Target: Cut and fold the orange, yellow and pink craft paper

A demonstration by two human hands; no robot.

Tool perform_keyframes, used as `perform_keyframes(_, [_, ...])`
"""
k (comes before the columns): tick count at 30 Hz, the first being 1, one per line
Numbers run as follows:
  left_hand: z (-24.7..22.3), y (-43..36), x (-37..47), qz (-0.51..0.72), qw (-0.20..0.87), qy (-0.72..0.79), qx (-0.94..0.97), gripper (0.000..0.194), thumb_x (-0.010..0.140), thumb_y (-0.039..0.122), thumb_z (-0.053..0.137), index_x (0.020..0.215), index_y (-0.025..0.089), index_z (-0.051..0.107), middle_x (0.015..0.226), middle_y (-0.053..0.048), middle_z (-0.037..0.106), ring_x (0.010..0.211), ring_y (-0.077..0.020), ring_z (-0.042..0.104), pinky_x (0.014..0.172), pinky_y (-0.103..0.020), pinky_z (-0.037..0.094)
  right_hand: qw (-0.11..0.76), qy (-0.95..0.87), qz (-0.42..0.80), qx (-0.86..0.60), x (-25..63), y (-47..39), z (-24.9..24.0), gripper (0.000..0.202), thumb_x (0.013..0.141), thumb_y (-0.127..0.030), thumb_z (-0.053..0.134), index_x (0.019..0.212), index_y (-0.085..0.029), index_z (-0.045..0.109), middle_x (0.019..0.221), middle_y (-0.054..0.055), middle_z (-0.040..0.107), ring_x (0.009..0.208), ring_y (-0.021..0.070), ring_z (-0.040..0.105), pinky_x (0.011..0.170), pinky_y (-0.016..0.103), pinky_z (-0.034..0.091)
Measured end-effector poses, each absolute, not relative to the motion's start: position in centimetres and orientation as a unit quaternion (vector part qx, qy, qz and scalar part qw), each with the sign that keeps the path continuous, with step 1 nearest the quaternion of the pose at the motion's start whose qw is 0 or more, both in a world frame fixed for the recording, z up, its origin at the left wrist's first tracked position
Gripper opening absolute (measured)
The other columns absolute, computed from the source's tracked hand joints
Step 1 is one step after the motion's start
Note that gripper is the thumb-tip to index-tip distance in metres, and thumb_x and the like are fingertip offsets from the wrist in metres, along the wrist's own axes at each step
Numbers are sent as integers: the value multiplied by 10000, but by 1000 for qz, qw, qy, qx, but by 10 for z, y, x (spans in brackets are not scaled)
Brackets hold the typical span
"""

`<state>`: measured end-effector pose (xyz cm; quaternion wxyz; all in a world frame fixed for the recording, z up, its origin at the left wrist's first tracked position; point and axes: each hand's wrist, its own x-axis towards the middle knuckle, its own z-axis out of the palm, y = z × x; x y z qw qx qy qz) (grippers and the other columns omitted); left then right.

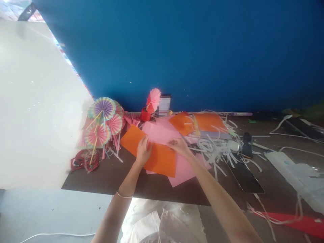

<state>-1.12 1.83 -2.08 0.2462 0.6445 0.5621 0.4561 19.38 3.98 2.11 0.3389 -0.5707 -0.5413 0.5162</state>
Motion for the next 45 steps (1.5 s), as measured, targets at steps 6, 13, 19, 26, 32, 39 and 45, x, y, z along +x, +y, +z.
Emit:
perform_keyframes(6, [-30,2,3,269,130,474,828,496,862,354,455,1311,148,408,1362,-139,444,1285,-250,385,1053,-426,356,329,-534,533,-569,190,48,16,96,633,-218,662,640,-153,592,527,6,612,495,117,587,461,198,461])
perform_keyframes(13, [-39,2,8,220,113,478,843,618,872,446,409,1362,82,310,1396,-178,383,1327,-261,308,1066,-432,320,300,-521,542,-587,192,48,20,126,620,-179,670,540,-146,579,464,7,588,450,116,571,443,199,472])
perform_keyframes(19, [-36,0,9,195,116,488,843,630,874,428,393,1382,73,281,1419,-161,352,1339,-254,282,1090,-404,275,247,-508,544,-620,197,51,16,165,610,-185,733,523,-120,608,460,44,601,455,141,597,430,208,491])
perform_keyframes(26, [-32,-2,13,191,113,501,837,606,852,366,413,1376,85,296,1434,-143,334,1330,-280,296,1083,-428,268,219,-495,559,-628,200,55,20,190,601,-206,772,542,-108,621,521,83,644,502,171,631,457,229,520])
perform_keyframes(32, [-31,-2,22,192,88,516,830,607,849,367,413,1361,58,312,1424,-171,340,1321,-302,304,1086,-466,237,226,-468,582,-626,201,58,24,183,559,-194,785,584,-116,622,558,91,661,556,202,650,493,263,552])
perform_keyframes(39, [-32,-2,23,187,70,516,833,595,863,383,393,1368,83,299,1417,-157,361,1322,-290,302,1085,-461,240,215,-463,589,-627,200,58,25,207,536,-158,767,523,-117,565,445,36,582,497,161,609,453,214,515])
perform_keyframes(45, [-30,-1,24,168,54,519,837,552,853,310,393,1349,80,324,1405,-165,375,1308,-290,325,1071,-463,256,231,-465,577,-631,197,55,27,223,521,-125,750,511,-134,528,413,-3,529,458,124,565,415,187,471])
